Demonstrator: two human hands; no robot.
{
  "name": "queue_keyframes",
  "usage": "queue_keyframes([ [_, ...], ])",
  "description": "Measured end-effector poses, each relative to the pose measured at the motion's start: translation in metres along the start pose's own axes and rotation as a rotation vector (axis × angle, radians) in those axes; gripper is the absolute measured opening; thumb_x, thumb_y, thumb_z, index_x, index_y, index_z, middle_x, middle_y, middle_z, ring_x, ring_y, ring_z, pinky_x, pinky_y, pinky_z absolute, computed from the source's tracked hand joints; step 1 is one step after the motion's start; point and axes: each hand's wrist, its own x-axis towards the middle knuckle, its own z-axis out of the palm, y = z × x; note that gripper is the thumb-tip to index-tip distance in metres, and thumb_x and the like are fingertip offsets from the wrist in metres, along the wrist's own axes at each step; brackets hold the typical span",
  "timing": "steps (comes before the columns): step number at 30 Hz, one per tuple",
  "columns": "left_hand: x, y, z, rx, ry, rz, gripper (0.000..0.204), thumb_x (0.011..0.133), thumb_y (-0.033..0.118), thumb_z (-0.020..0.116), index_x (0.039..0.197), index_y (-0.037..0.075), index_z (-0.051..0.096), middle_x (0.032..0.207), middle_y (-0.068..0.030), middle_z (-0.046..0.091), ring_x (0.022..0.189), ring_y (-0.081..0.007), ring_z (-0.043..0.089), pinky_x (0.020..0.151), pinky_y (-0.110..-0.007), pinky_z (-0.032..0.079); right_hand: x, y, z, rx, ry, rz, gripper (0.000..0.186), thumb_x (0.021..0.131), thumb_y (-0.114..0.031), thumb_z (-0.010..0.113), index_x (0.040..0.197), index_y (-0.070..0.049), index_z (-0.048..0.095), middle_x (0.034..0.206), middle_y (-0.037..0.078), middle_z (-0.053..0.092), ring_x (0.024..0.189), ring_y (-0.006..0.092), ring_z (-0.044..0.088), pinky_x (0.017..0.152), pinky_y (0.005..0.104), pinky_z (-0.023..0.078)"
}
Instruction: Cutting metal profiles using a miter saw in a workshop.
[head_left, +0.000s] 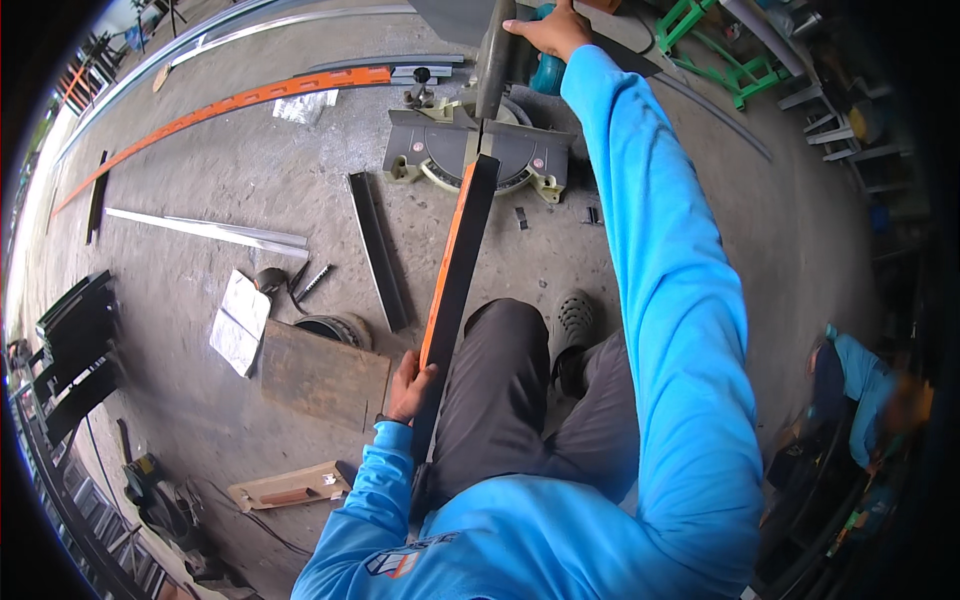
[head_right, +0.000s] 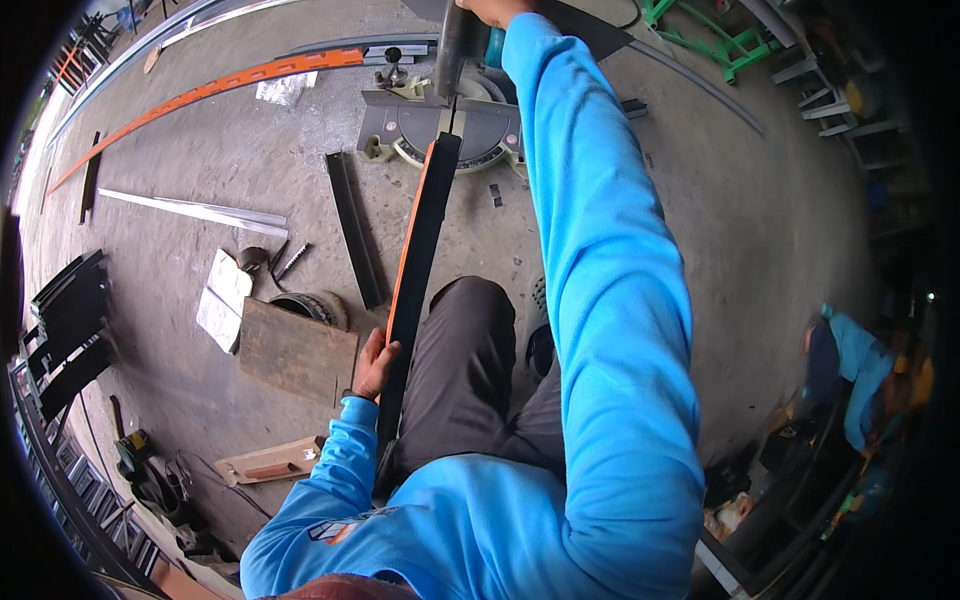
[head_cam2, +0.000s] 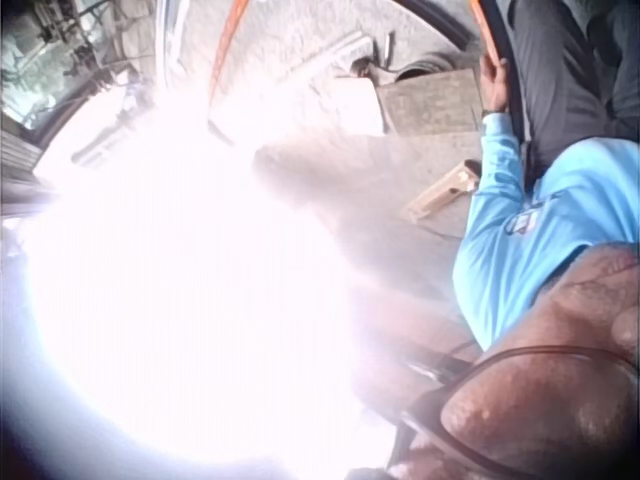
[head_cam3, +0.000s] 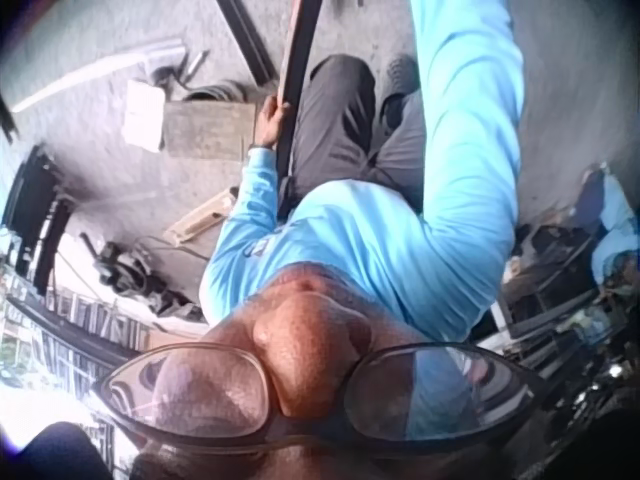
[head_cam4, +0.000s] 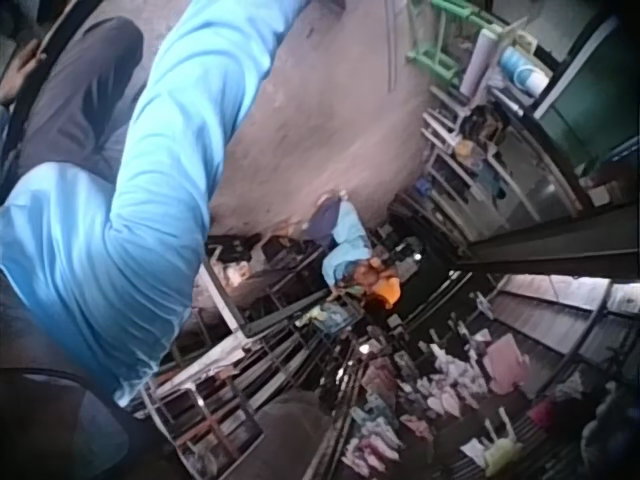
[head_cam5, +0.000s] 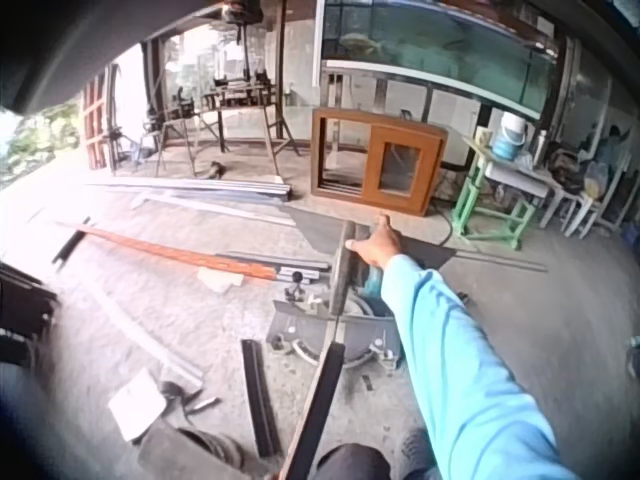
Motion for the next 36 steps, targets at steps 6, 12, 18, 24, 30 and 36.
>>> queue_keyframes([
  [6, -0.039, 0.023, -0.045, 0.060, 0.034, 0.040, 0.043, 0.085, 0.031, 0.065, 0.111, -0.001, 0.055, 0.085, -0.0112, 0.062, 0.080, -0.0161, 0.055, 0.074, -0.034, 0.046, 0.008, 0.009, -0.001, -0.042, -0.091, 0.029, 0.113, 0.069, -0.038, 0.089, 0.154, -0.003, 0.024, 0.141, 0.026, 0.053, 0.130, 0.0398, 0.052, 0.108, 0.0392, 0.044],
  [12, -0.064, 0.050, -0.073, 0.074, 0.097, 0.023, 0.046, 0.085, 0.037, 0.065, 0.110, -0.001, 0.055, 0.083, -0.0086, 0.059, 0.077, -0.0151, 0.052, 0.070, -0.033, 0.043, 0.018, 0.019, 0.000, -0.264, -0.099, -0.081, 0.140, 0.059, -0.059, 0.087, 0.156, 0.000, 0.005, 0.149, 0.036, 0.036, 0.139, 0.0472, 0.039, 0.112, 0.0502, 0.038],
  [18, -0.093, 0.082, -0.094, 0.037, 0.177, 0.039, 0.051, 0.085, 0.039, 0.066, 0.113, -0.002, 0.055, 0.078, -0.0098, 0.057, 0.071, -0.0176, 0.051, 0.065, -0.035, 0.042, -0.095, -0.036, -0.017, -0.010, 0.227, -0.759, 0.102, 0.078, -0.040, 0.084, 0.149, 0.003, 0.025, 0.148, 0.030, 0.035, 0.135, 0.0435, 0.037, 0.113, 0.0496, 0.032],
  [24, -0.108, 0.090, -0.105, 0.099, 0.174, 0.089, 0.054, 0.084, 0.040, 0.067, 0.116, -0.002, 0.055, 0.076, -0.0117, 0.055, 0.069, -0.0186, 0.051, 0.062, -0.035, 0.041, -0.288, -0.050, 0.042, 0.763, -0.504, -0.068, 0.089, 0.089, -0.048, 0.074, 0.142, 0.000, 0.021, 0.135, 0.018, 0.038, 0.118, 0.0279, 0.049, 0.095, 0.0393, 0.046],
  [30, -0.123, 0.119, -0.110, 0.350, 0.209, 0.071, 0.053, 0.072, 0.036, 0.081, 0.097, 0.000, 0.052, 0.075, -0.0169, 0.058, 0.069, -0.0331, 0.059, 0.067, -0.041, 0.048, -0.328, -0.087, 0.081, 1.089, -0.807, -0.089, 0.040, 0.096, -0.028, 0.068, 0.125, -0.005, 0.052, 0.109, 0.003, 0.059, 0.099, 0.0116, 0.057, 0.084, 0.0299, 0.049],
  [36, -0.114, 0.121, -0.106, 0.271, 0.288, 0.139, 0.068, 0.069, 0.029, 0.088, 0.118, -0.001, 0.050, 0.090, -0.0163, 0.062, 0.078, -0.0247, 0.060, 0.073, -0.038, 0.051, -0.328, -0.098, 0.104, 1.135, -0.782, -0.022, 0.043, 0.100, -0.040, 0.062, 0.123, -0.004, 0.055, 0.113, 0.006, 0.062, 0.098, 0.0126, 0.057, 0.089, 0.0321, 0.046],
])
